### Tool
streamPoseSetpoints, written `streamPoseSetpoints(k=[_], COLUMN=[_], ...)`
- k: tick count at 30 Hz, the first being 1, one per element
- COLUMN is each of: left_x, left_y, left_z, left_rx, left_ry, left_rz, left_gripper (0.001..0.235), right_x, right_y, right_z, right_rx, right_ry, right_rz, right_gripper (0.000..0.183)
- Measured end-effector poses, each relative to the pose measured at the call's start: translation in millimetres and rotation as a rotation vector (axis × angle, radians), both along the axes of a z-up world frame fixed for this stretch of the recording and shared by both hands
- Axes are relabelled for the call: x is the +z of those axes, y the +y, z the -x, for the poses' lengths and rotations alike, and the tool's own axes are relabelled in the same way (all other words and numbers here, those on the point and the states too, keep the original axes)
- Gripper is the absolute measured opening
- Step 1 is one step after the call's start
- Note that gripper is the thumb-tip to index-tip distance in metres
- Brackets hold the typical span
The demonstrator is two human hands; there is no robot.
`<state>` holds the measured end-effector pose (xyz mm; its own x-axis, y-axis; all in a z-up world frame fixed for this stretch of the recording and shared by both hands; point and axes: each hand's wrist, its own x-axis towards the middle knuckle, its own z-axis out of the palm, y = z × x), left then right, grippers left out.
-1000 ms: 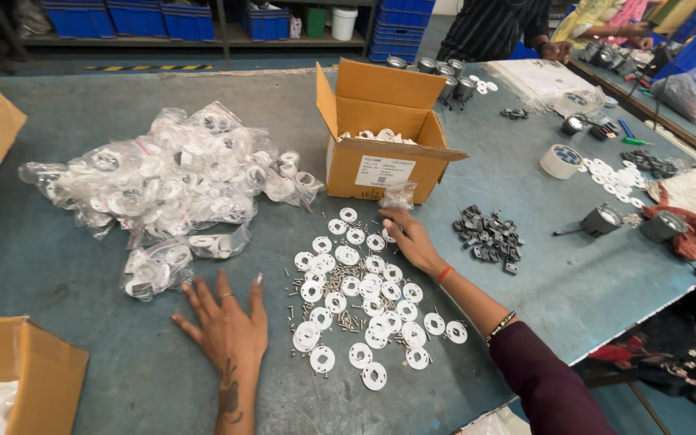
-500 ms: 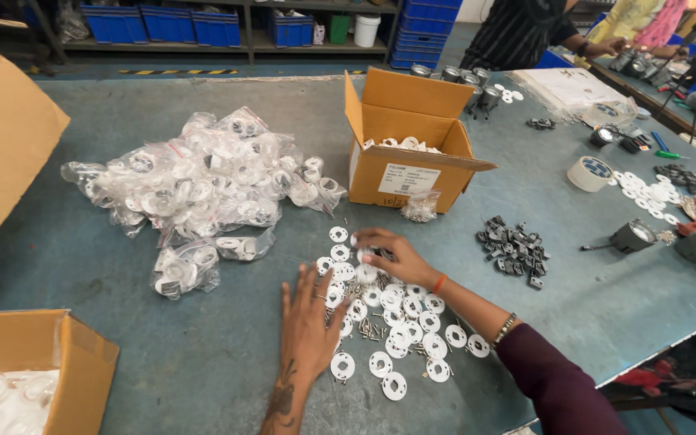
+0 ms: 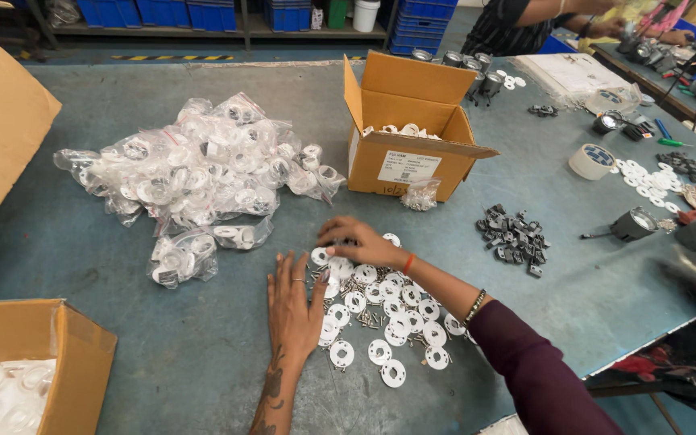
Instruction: The person assembles small white circular plastic parts with metal screws on a factory workbench. They pick up parts and screws, insert screws into the parts, and place the assembled units into a cardboard box. Another worker is visible in the background performing similar assembly tasks.
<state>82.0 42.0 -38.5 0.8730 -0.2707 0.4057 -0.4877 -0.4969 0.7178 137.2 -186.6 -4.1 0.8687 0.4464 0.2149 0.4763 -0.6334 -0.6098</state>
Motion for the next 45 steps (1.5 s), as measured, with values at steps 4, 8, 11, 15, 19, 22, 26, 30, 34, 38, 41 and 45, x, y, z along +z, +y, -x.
streamPoseSetpoints(k=[4, 8, 11, 15, 19, 22, 26, 30, 34, 38, 41, 45], left_x=[-1, -1, -1, -2, -3, -1, 4, 19, 31, 36, 36, 31], left_y=[0, -1, -2, -5, -7, -7, -1, 22, 60, 39, 8, -16], left_z=[0, 2, 5, 7, 12, 16, 17, 31, 83, 137, 149, 150], left_rx=[-0.006, -0.012, -0.025, -0.053, -0.096, -0.113, -0.145, -0.090, -0.036, -0.085, -0.228, -0.268], left_ry=[-0.027, -0.005, -0.041, -0.120, -0.109, -0.077, -0.045, -0.044, 0.028, 0.058, 0.060, -0.016], left_rz=[-0.028, -0.087, -0.170, -0.328, -0.419, -0.366, -0.158, 0.013, 0.037, 0.038, -0.061, -0.089], left_gripper=[0.060, 0.062, 0.063, 0.067, 0.067, 0.067, 0.059, 0.041, 0.032, 0.025, 0.032, 0.045], right_x=[24, 46, 39, 4, -20, -22, -9, 19, 40, 44, 42, 39], right_y=[-2, -41, -65, -70, -57, -33, -2, -5, -15, 4, 24, 35], right_z=[46, 107, 172, 231, 237, 219, 209, 214, 243, 273, 290, 299], right_rx=[0.165, -0.129, -0.557, -0.749, -0.708, -0.633, -0.602, -0.505, -0.662, -0.823, -0.835, -0.841], right_ry=[0.111, 0.031, -0.067, -0.090, -0.103, -0.109, -0.074, -0.107, -0.105, 0.140, 0.074, -0.004], right_rz=[-0.068, -0.151, -0.036, 0.204, 0.276, 0.281, 0.146, -0.095, -0.015, 0.015, -0.022, 0.001], right_gripper=[0.039, 0.042, 0.047, 0.064, 0.074, 0.075, 0.072, 0.051, 0.029, 0.037, 0.045, 0.041])
